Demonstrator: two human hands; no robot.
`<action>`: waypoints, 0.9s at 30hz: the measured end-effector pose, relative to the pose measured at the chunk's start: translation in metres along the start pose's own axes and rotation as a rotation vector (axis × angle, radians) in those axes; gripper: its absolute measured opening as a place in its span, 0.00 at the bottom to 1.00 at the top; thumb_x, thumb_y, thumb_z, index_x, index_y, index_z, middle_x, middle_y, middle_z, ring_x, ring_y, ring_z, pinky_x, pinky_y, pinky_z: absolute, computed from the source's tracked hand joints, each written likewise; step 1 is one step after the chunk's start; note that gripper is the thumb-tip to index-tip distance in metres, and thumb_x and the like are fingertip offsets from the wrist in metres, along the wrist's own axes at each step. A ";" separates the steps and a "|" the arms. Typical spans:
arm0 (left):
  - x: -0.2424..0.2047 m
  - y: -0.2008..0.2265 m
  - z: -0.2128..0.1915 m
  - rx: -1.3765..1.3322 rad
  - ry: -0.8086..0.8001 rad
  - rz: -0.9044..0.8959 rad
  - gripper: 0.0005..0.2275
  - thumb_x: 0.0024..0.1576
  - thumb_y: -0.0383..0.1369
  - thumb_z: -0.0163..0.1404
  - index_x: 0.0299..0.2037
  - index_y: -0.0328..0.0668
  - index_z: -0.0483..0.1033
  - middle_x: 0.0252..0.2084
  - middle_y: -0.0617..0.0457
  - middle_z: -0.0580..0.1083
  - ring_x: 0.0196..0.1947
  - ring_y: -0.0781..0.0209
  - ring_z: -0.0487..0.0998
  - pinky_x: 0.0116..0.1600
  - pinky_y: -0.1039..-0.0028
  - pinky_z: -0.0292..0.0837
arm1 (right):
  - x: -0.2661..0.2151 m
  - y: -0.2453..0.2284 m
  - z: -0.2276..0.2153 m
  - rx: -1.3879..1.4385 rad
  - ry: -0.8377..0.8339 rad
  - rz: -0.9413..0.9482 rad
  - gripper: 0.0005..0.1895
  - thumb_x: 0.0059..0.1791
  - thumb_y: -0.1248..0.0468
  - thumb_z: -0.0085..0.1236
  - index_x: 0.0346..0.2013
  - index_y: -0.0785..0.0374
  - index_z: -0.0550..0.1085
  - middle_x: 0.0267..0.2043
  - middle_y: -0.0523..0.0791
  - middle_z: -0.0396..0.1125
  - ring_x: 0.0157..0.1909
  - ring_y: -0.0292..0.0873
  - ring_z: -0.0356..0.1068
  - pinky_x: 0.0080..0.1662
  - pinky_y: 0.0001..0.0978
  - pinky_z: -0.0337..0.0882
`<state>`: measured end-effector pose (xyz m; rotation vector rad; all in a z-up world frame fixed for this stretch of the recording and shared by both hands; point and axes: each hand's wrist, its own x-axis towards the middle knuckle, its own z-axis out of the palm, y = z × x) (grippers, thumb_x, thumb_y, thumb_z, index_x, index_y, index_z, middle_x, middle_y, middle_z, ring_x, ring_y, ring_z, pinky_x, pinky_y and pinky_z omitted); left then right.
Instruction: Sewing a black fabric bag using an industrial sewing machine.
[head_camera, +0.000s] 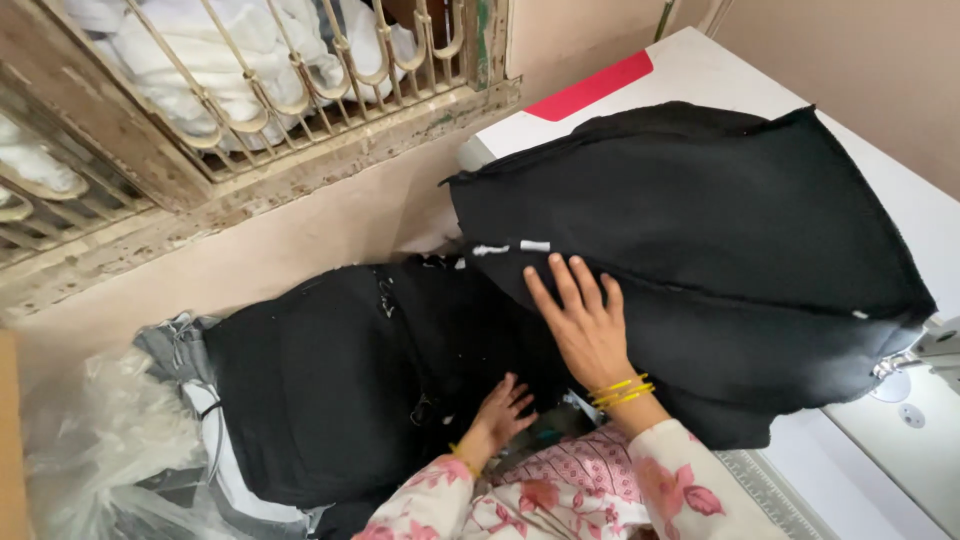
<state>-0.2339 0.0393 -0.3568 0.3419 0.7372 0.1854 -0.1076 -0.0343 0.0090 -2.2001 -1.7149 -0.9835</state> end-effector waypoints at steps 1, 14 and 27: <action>0.013 -0.015 0.004 -0.003 0.000 -0.006 0.30 0.53 0.52 0.57 0.64 0.60 0.62 0.66 0.57 0.68 0.67 0.53 0.67 0.61 0.50 0.72 | 0.008 0.003 -0.007 -0.001 -0.006 -0.001 0.32 0.49 0.62 0.50 0.69 0.49 0.66 0.71 0.48 0.58 0.71 0.50 0.58 0.65 0.53 0.58; -0.032 0.016 0.047 -0.155 -0.166 0.160 0.11 0.57 0.41 0.59 0.45 0.54 0.74 0.39 0.59 0.79 0.32 0.63 0.79 0.32 0.72 0.74 | 0.074 -0.004 -0.052 0.350 -0.003 0.094 0.16 0.45 0.68 0.59 0.48 0.60 0.77 0.39 0.46 0.68 0.42 0.49 0.70 0.42 0.41 0.71; -0.234 0.138 0.099 0.386 -0.235 0.630 0.09 0.61 0.23 0.46 0.46 0.32 0.79 0.39 0.51 0.81 0.33 0.65 0.82 0.36 0.72 0.81 | -0.019 -0.060 -0.088 0.699 -0.186 -0.121 0.25 0.39 0.70 0.58 0.52 0.63 0.77 0.38 0.46 0.68 0.37 0.46 0.70 0.39 0.38 0.73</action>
